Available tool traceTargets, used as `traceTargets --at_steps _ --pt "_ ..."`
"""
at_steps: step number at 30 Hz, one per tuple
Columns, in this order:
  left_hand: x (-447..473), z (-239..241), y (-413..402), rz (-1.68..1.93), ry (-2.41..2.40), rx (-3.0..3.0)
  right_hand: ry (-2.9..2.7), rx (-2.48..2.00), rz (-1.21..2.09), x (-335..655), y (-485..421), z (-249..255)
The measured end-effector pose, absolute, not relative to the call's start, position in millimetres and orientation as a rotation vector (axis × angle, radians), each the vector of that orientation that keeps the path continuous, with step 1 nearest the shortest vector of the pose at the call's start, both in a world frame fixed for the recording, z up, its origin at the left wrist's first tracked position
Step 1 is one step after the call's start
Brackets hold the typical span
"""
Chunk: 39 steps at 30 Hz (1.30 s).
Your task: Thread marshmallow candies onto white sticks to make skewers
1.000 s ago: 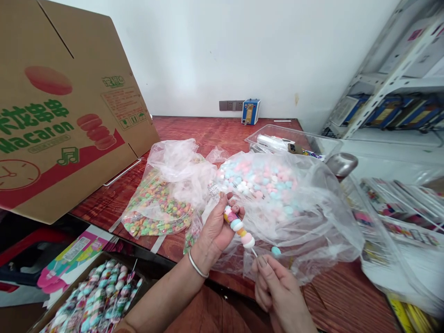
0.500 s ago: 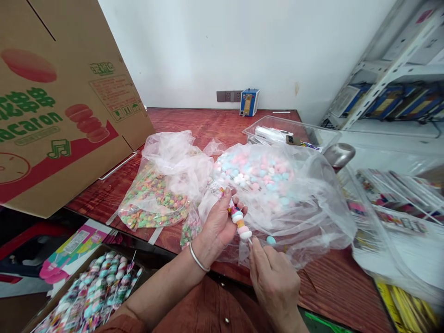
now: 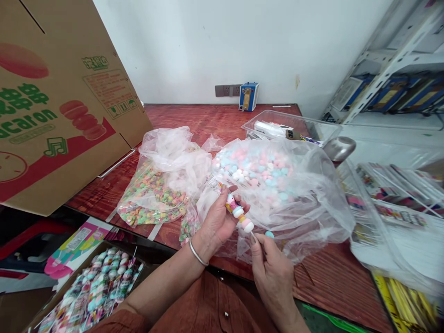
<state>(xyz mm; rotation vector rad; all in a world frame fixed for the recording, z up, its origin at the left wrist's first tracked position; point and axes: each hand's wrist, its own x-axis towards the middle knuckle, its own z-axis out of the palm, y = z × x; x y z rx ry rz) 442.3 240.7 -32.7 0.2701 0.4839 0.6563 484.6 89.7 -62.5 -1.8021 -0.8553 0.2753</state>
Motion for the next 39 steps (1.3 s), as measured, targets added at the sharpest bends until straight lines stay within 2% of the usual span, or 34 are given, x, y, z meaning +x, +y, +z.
traceTargets --at_steps 2,5,7,9,15,24,27,30,35,39 --pt "442.3 -33.7 240.9 0.663 0.487 0.25 -0.889 -1.778 0.373 483.5 89.9 -62.2" --pt "442.2 -33.6 237.4 0.653 0.465 0.252 -0.744 -1.635 0.717 481.3 92.7 -63.2" --pt "442.6 -33.4 232.7 0.628 0.436 0.259 -0.683 -1.592 0.8 479.8 95.1 -64.1" --pt "443.2 -33.3 228.6 0.593 0.426 0.252 -0.771 -1.677 0.649 478.9 96.6 -64.5" --pt "443.0 -30.8 234.0 0.609 0.528 0.231 -1.202 -1.841 -0.099 486.5 92.0 -70.1" --pt "444.4 -32.9 232.6 0.565 0.583 0.196 -1.452 -1.859 -0.522 492.9 87.9 -65.8" --pt "445.6 -29.9 230.1 0.564 0.607 0.194 -1.478 -1.878 -0.564 488.4 89.3 -62.0" --pt "445.6 -26.9 227.4 0.56 0.603 0.206 -1.358 -1.871 -0.323 485.5 90.2 -59.2" --pt "443.5 -31.6 225.3 0.528 0.523 0.256 -0.891 -1.766 0.487 488.9 87.4 -55.2" --pt "442.8 -37.8 227.8 0.505 0.48 0.271 -0.685 -1.577 0.765 491.4 85.1 -56.9"
